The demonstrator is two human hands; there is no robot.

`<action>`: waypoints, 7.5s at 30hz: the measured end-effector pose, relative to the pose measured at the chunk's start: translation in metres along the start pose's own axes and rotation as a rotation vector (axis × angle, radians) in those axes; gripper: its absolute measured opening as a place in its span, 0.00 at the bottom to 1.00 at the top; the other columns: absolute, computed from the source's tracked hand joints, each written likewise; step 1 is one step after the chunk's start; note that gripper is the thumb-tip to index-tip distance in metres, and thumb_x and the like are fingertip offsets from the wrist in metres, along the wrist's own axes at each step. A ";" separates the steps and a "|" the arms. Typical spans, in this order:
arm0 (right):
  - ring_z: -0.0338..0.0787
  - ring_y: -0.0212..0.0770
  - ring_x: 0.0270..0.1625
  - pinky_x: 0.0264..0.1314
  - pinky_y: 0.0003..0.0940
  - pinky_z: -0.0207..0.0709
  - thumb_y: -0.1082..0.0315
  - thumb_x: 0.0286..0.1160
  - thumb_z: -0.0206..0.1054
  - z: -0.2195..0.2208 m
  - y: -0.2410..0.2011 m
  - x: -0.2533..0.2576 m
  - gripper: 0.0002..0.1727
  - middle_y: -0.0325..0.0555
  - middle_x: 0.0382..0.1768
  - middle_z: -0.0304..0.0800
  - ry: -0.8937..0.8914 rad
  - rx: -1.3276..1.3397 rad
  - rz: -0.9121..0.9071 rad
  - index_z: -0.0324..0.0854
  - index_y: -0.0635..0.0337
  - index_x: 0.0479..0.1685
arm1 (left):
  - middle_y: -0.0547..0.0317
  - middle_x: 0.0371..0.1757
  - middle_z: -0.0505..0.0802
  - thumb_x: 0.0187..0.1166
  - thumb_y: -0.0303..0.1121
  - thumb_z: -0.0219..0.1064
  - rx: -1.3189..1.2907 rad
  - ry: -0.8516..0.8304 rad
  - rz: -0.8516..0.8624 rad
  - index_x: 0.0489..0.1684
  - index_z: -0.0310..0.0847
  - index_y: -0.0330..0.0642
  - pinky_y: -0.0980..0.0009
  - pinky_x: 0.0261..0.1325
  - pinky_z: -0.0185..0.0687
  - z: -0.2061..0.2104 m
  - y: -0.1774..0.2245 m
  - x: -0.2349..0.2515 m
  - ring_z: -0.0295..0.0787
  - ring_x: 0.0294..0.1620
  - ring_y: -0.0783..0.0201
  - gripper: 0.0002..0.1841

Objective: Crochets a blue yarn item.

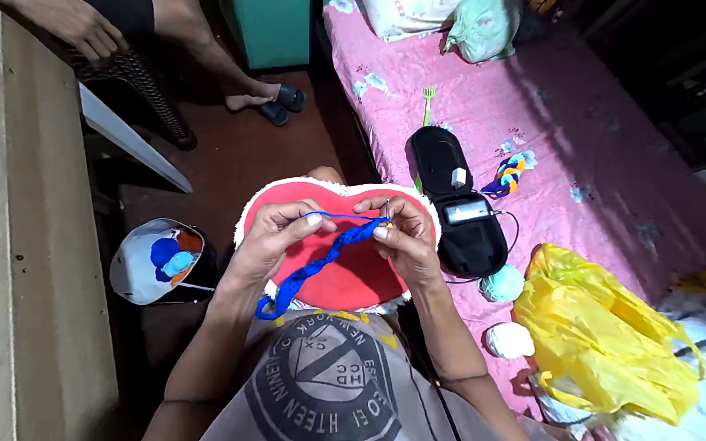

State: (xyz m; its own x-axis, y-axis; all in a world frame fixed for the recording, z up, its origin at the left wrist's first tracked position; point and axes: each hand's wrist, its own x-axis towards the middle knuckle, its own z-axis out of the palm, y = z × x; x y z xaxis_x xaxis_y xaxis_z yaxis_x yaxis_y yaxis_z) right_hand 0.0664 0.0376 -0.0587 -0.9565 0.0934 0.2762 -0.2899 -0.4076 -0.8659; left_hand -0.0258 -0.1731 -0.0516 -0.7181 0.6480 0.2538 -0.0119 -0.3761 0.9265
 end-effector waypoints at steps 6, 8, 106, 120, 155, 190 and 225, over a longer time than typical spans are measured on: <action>0.83 0.21 0.30 0.32 0.15 0.79 0.79 0.68 0.70 0.023 -0.005 0.000 0.06 0.37 0.34 0.88 0.080 -0.587 -0.223 0.81 0.61 0.39 | 0.67 0.27 0.92 0.88 0.45 0.59 -0.154 0.008 -0.059 0.32 0.92 0.48 0.84 0.30 0.80 -0.009 0.025 0.001 0.84 0.25 0.78 0.19; 0.84 0.27 0.29 0.30 0.20 0.80 0.76 0.71 0.69 0.026 -0.003 -0.001 0.04 0.43 0.32 0.89 0.059 -0.997 -0.399 0.82 0.66 0.40 | 0.68 0.21 0.86 0.91 0.43 0.54 -0.172 0.009 -0.057 0.31 0.91 0.44 0.86 0.21 0.71 -0.012 0.035 0.003 0.75 0.17 0.80 0.22; 0.80 0.22 0.30 0.32 0.16 0.75 0.81 0.74 0.63 0.023 0.012 -0.012 0.23 0.38 0.36 0.86 0.230 -0.538 0.106 0.80 0.62 0.70 | 0.59 0.38 0.90 0.69 0.13 0.69 0.140 0.342 0.021 0.98 0.38 0.55 0.77 0.39 0.89 0.058 -0.026 0.007 0.90 0.34 0.69 0.55; 0.83 0.38 0.23 0.21 0.32 0.73 0.75 0.73 0.62 -0.008 -0.023 -0.015 0.10 0.45 0.27 0.85 -0.068 -1.492 -0.292 0.90 0.61 0.41 | 0.59 0.34 0.88 0.73 0.16 0.64 0.227 0.285 -0.114 0.95 0.52 0.48 0.83 0.26 0.77 0.043 -0.019 0.007 0.81 0.24 0.71 0.44; 0.85 0.27 0.33 0.36 0.15 0.79 0.78 0.71 0.67 0.004 0.020 -0.022 0.03 0.48 0.32 0.87 0.176 -1.081 -0.419 0.85 0.69 0.34 | 0.66 0.35 0.92 0.64 0.18 0.68 0.247 0.443 0.175 0.77 0.74 0.29 0.83 0.30 0.82 0.056 -0.027 0.002 0.85 0.26 0.79 0.33; 0.88 0.23 0.37 0.44 0.20 0.86 0.82 0.66 0.70 -0.020 0.006 -0.027 0.09 0.33 0.36 0.89 0.113 -0.523 -0.008 0.87 0.58 0.39 | 0.61 0.30 0.88 0.70 0.14 0.61 -0.073 0.217 -0.069 0.79 0.75 0.35 0.81 0.33 0.83 0.046 -0.026 0.008 0.84 0.27 0.72 0.31; 0.85 0.21 0.32 0.36 0.15 0.80 0.79 0.71 0.67 0.009 0.010 -0.024 0.09 0.38 0.36 0.90 0.211 -0.630 0.016 0.83 0.63 0.47 | 0.58 0.40 0.93 0.71 0.16 0.66 0.406 0.385 0.393 0.71 0.80 0.31 0.81 0.44 0.85 0.075 -0.072 -0.003 0.87 0.37 0.77 0.25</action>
State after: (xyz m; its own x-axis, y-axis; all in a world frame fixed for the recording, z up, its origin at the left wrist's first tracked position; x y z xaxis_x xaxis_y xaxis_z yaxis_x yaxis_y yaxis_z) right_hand 0.0865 0.0225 -0.0703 -0.9280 0.2935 0.2293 -0.1774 0.1931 -0.9650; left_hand 0.0295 -0.0981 -0.0986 -0.8130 0.2042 0.5452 0.5082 -0.2080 0.8358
